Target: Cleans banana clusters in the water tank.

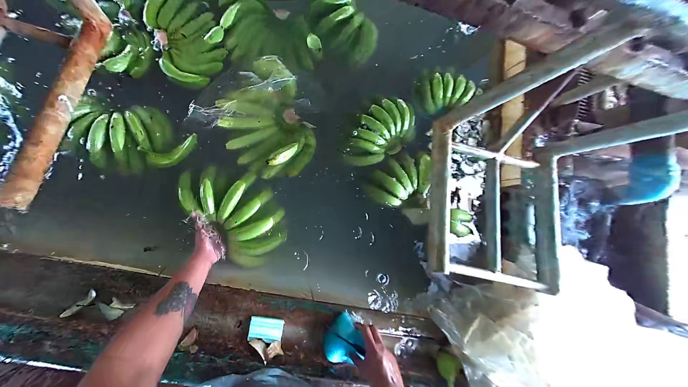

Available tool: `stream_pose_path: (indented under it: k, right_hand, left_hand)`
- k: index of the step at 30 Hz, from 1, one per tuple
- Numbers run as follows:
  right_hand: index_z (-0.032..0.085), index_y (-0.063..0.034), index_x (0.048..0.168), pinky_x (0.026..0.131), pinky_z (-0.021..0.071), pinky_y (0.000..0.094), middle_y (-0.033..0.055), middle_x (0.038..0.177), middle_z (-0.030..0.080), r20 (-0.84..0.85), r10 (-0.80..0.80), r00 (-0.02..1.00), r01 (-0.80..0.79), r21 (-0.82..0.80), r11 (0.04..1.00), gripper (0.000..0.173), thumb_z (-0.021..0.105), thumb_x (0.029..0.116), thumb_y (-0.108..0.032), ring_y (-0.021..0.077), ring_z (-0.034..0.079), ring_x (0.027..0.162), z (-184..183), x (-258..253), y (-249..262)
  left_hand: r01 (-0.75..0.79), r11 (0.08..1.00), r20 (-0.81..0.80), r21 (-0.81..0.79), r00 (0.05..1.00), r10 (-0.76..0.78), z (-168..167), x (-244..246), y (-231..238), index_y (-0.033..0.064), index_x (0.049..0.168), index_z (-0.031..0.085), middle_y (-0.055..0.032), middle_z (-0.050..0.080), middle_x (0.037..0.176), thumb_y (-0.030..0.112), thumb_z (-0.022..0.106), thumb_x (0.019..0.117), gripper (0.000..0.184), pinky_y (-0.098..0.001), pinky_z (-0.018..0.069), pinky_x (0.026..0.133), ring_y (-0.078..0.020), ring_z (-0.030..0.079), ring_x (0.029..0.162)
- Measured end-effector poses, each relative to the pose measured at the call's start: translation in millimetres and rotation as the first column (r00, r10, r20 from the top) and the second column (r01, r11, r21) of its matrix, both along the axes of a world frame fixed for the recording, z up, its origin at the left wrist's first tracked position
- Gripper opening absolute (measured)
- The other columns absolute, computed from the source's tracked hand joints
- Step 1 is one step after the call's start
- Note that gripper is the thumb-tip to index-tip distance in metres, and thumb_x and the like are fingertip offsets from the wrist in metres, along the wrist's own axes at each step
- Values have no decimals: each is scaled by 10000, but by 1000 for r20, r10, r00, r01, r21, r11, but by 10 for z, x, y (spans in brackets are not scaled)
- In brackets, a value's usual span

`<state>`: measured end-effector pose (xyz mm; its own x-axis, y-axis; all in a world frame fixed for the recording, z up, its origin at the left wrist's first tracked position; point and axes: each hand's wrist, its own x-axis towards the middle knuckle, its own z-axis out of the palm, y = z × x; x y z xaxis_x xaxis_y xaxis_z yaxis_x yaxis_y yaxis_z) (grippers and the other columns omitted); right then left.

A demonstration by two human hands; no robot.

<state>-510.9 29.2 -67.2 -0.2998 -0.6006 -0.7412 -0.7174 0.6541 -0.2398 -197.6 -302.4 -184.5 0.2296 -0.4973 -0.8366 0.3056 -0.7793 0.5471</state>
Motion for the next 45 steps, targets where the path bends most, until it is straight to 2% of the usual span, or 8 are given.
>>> stream_pose_path:
  k: [8,14,21,24,30,34,37,45]
  right_hand:
    - [517,33,1338,541,508,273,51,807,604,357,-559,748,634,-138,761,392,566,1035,-210,88,554,578,-448,-928,-1161]
    - [518,31,1380,816,600,410,182,1126,680,590,-705,394,873,-1,487,510,676,985,-250,216,685,932,-1068,22,-2523]
    - [667,-34,1316,921,541,602,218,1214,699,285,194,939,-38,-472,881,424,720,932,-207,383,694,1074,-261,1007,-3418]
    - [671,-83,1303,904,537,642,206,1169,715,250,-3,968,129,-488,863,331,665,996,-207,401,694,1048,-612,608,-3680]
    - [517,78,1427,1128,416,553,316,1359,598,258,-203,945,246,-149,958,578,661,1014,-300,408,581,1290,-1385,-525,-2840]
    - [576,56,1287,792,528,273,121,1052,658,516,-745,424,862,22,506,364,409,1112,-215,109,617,879,-1370,-127,-1914]
    - [537,-111,943,403,410,224,-41,562,472,528,-845,77,907,315,280,342,355,1120,-341,58,440,420,-1286,249,-1772]
    - [520,-51,1206,809,615,311,-25,981,728,962,-239,134,894,-13,448,747,874,648,-399,74,712,896,-271,536,-2183]
  left_hand:
    - [-13,989,14,-147,1000,15,117,-268,151,85,1525,358,-139,588,1351,254,553,1058,533,-413,550,958,-196,624,1165]
    - [-160,970,-60,-183,987,151,109,-819,177,9,1429,448,-166,639,1243,160,591,1033,447,-423,577,921,-221,661,1086]
    - [29,966,-86,-257,995,-52,66,-944,260,-32,1516,278,-203,524,1331,41,403,1072,466,-363,526,954,-200,579,1135]
    - [-38,988,-227,-147,974,4,157,-685,223,4,1266,520,-120,670,1031,120,413,1074,249,-392,594,779,-189,679,899]
    - [23,992,-343,-122,937,-64,391,21,274,110,1121,553,16,686,863,275,172,1121,415,-252,586,684,-56,676,792]
    - [205,966,-165,-159,959,-231,704,75,-64,134,1244,501,49,664,927,186,232,1123,300,-209,568,710,-5,649,816]
    - [467,834,72,-294,881,-468,708,-79,-303,96,1542,277,-59,605,1247,22,583,944,676,-281,570,866,-68,642,1025]
    - [997,20,724,-76,69,-686,546,-1090,-27,93,1377,631,-206,626,1352,93,537,1013,375,-578,506,1000,-398,625,1210]
